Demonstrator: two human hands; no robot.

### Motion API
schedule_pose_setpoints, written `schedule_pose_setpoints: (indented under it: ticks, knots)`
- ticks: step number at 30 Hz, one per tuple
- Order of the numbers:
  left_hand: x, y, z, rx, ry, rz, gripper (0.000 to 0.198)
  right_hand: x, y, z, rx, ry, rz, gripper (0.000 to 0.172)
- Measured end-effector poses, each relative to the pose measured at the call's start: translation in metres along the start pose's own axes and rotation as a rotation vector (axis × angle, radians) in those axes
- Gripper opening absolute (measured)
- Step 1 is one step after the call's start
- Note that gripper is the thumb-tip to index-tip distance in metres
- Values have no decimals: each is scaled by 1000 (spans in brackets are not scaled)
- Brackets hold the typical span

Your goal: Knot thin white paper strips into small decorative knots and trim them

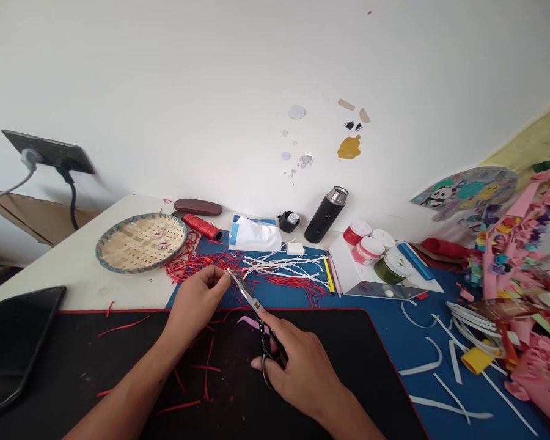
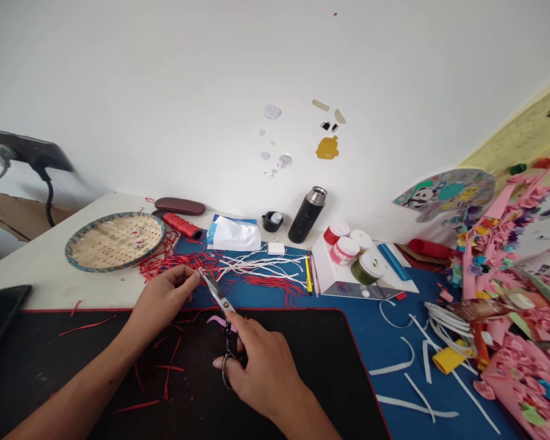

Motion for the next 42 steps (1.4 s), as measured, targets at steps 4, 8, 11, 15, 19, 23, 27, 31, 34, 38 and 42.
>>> schedule_pose_setpoints:
  ticks: [4,8,11,15,19,23,27,31,34,38,42]
  knots:
    - [-2,-2,2,15,-9,-4,38,0,0,1,5,7,12,77]
    - [-2,-3,3,13,-10,-17,37,1,0,0,16,0,0,78]
    - [-2,-4,3,17,-13,-20,36,0,0,-1,19,8,1,78]
    - [-3,-3,4,23,-26,-11,35,0,-2,1,6,24,13,76]
    - [-4,-3,6,26,-24,-6,36,0,-2,2,2,40,20,75]
    - [-3,-4,7,37,-27,-4,38,0,-2,1,5,40,13,73]
    - [-3,-4,7,42,-30,-2,39,-1,-2,0,8,31,1,73]
    - [-4,-4,6,50,-32,-5,39,-1,-3,0,18,29,-6,73]
    - [-4,-4,5,51,-30,-10,39,0,-2,-1,18,28,-6,72]
    - [-4,-4,5,50,-21,-12,39,0,-2,0,6,35,-3,72]
    - [-4,-4,6,55,-24,-6,40,-1,-4,1,-11,64,14,70]
Point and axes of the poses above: each hand's wrist, its own x-axis towards the middle knuckle, its own y-axis out of the back of the hand, z = x × y, the point moved 3 cm from there along x, towards the middle knuckle, and after that the axes turned 6 degrees about -z, right-handed, at the moved point
